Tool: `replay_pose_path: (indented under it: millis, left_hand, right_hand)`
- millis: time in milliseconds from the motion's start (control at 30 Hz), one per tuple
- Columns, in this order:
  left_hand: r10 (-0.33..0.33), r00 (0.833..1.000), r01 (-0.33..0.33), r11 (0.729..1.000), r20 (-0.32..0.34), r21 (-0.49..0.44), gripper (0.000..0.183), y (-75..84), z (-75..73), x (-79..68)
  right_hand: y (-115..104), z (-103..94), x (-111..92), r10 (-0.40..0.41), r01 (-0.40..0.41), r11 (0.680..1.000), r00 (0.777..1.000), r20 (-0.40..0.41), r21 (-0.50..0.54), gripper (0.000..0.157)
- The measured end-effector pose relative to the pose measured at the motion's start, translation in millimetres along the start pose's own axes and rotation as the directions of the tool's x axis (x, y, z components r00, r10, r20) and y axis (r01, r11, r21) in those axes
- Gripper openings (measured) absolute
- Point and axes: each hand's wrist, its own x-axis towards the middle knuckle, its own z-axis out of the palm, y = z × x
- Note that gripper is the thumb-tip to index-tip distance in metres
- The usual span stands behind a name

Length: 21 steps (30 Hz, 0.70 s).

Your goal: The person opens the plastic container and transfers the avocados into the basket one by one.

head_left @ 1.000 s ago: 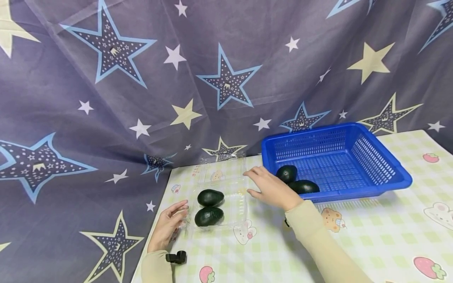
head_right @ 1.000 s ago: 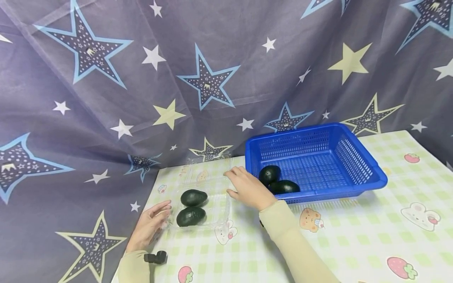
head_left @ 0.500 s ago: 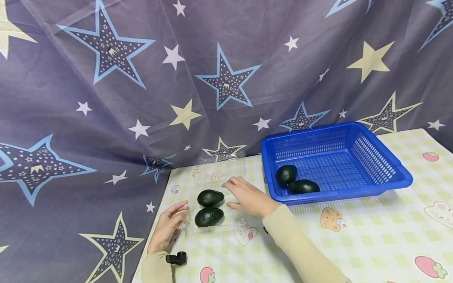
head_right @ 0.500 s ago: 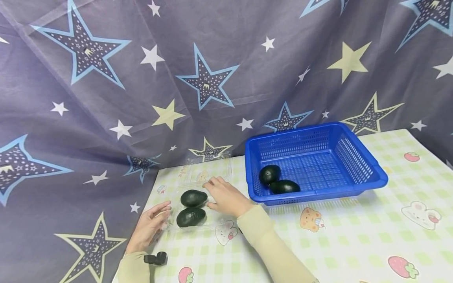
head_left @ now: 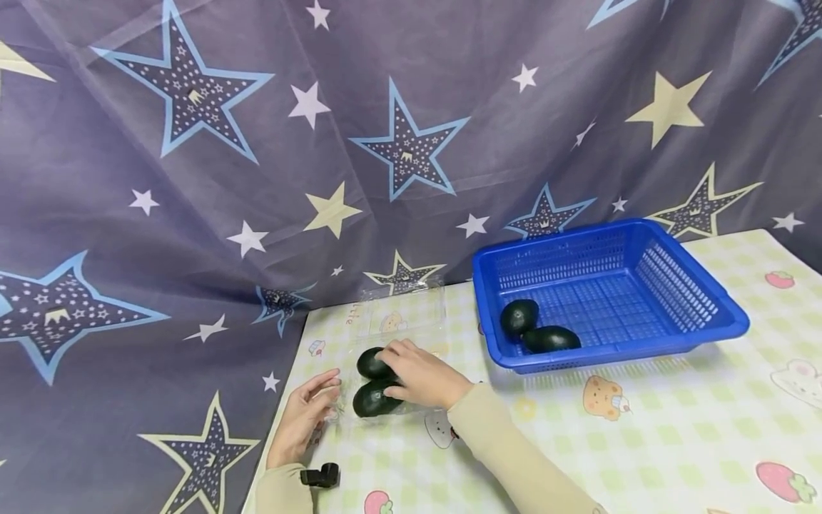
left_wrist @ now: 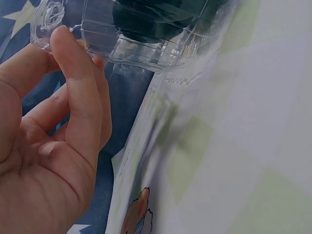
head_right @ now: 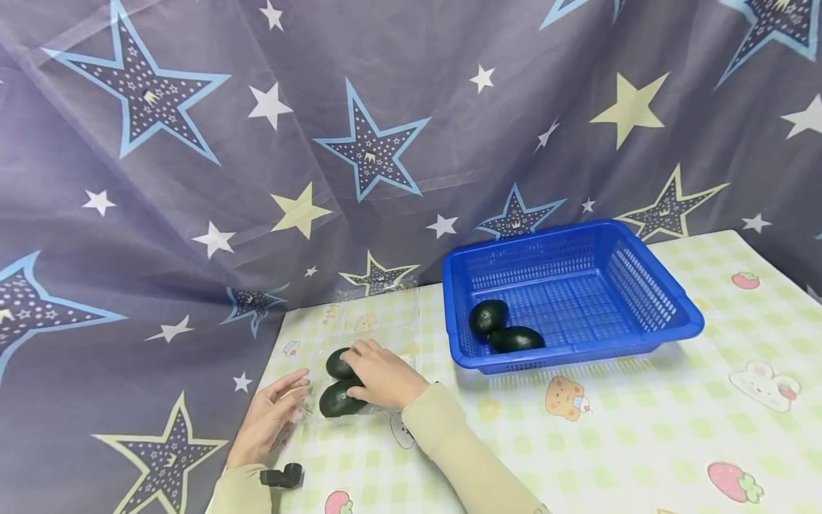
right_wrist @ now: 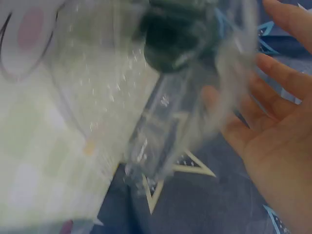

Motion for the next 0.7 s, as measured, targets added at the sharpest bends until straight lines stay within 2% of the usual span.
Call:
replay_pose_path:
  millis: [200,367,500,700]
  left_hand:
    - [-0.011,1.000,0.011,1.000,0.024,-0.003,0.046,1.3,4.2,2.0]
    - [-0.010,1.000,0.010,1.000,0.022,-0.005,0.047,2.1,3.5,2.7]
    - [-0.004,1.000,0.004,1.000,0.012,0.001,0.047,1.3,0.6,2.6]
    - [-0.017,1.000,0.017,1.000,0.007,-0.008,0.047,-2.1,-2.1,4.2]
  right_hand:
    - [2,14.7,3,0.037,-0.038,0.998,0.998,0.041,0.042,0.055]
    - [4,20.9,8,0.022,-0.025,0.997,0.999,0.033,0.079,0.055]
    - [2,24.6,13,0.014,-0.015,0.998,1.000,0.017,0.069,0.054]
    - [-2,31.3,18,0.011,-0.013,0.999,0.999,0.040,0.037,0.052]
